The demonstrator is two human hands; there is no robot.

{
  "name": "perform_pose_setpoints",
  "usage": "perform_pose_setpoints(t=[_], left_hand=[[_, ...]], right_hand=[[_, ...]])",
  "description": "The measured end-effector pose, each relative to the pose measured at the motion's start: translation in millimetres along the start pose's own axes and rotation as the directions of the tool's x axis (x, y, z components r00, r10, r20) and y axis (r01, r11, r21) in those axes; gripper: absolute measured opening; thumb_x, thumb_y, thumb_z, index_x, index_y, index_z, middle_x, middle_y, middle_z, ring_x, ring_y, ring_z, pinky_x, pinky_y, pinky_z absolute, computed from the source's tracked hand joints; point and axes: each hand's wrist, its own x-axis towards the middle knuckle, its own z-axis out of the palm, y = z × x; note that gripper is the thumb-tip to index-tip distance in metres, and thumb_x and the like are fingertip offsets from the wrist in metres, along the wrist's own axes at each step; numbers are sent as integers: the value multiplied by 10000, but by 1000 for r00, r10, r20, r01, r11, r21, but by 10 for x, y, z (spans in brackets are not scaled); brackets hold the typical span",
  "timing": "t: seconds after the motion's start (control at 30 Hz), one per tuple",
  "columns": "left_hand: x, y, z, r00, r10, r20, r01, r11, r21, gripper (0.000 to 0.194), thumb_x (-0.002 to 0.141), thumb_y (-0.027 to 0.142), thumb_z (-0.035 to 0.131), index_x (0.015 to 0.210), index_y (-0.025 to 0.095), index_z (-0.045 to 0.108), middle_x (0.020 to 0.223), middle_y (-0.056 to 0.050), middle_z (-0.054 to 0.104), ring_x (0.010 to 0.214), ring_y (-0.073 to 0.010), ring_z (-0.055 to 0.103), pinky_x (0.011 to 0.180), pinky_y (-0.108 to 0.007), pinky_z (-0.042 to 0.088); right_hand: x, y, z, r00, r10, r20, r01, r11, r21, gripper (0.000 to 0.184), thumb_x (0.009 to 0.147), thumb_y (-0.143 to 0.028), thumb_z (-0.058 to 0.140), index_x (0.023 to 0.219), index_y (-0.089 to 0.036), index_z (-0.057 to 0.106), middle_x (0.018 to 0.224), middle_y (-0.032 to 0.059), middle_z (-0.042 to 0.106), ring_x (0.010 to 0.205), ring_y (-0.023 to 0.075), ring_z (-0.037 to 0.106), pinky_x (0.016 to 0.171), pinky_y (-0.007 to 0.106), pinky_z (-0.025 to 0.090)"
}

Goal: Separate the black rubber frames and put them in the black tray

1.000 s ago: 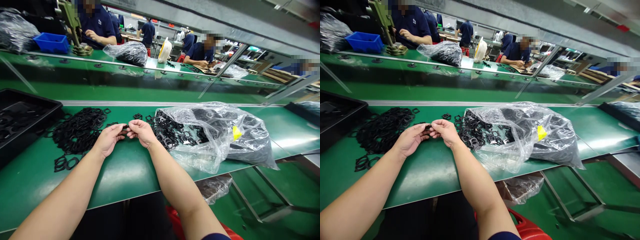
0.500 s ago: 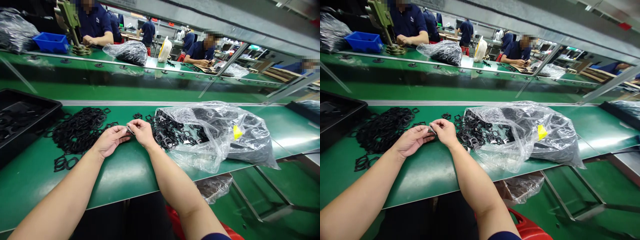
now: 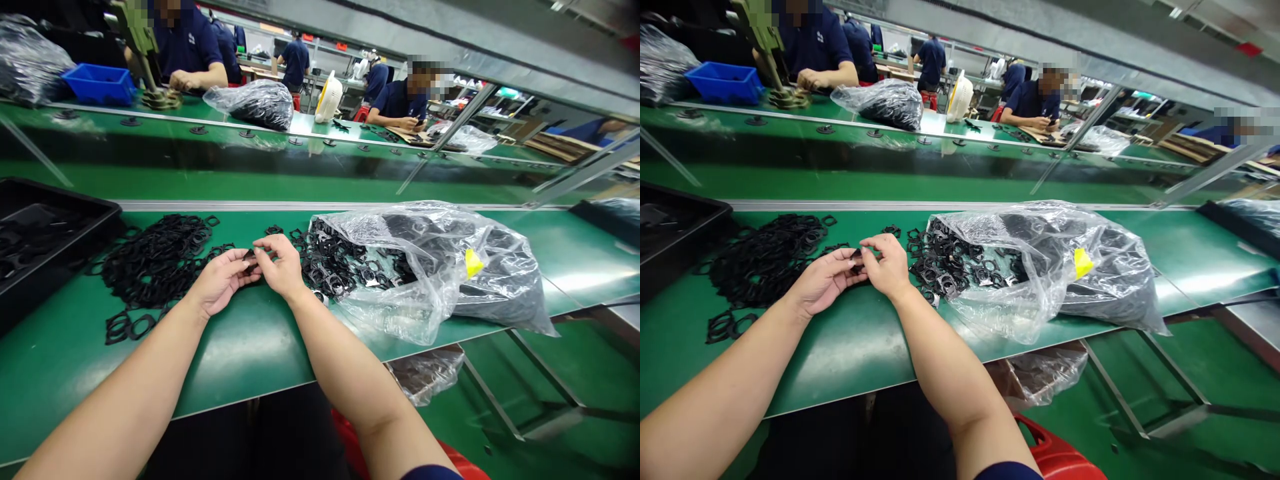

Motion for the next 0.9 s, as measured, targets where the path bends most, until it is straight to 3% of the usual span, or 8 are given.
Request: perform_pose_setpoints(t=[0.13,0.3,0.47,0.9], left_hand=[[25,-7,-8,1000,27,-1,-27,1000,-8,259,727,152,668,985,139,678,937,-78,694,807,-138,650,830,-305,524],[20,0,-3,997,69,-24,-71,994,-85,150,767,233,653,877,143,701,877,-69,696,824,-160,653,869,-374,525],[28,4,-2,996,80,-46,-85,991,-104,117,751,175,656,851,143,708,874,-68,705,823,-155,652,882,-370,523],[8,-11,36,992,113,-55,-118,987,-106,178,723,189,704,890,127,715,965,-76,709,926,-157,639,940,-342,490]], right_hand=[[10,20,-11,998,-24,66,22,999,27,135,829,-247,550,871,-226,676,930,42,662,887,159,599,827,297,475],[8,18,-15,999,-19,50,19,1000,-2,122,828,-271,569,853,-231,681,912,42,673,866,165,607,842,304,471],[18,13,-21,995,-68,79,70,997,-27,118,834,-266,572,870,-245,682,931,40,681,903,175,609,875,322,466],[20,-18,-32,976,-212,44,216,970,-109,105,848,-252,566,781,-212,636,839,37,674,853,157,613,842,297,475]])
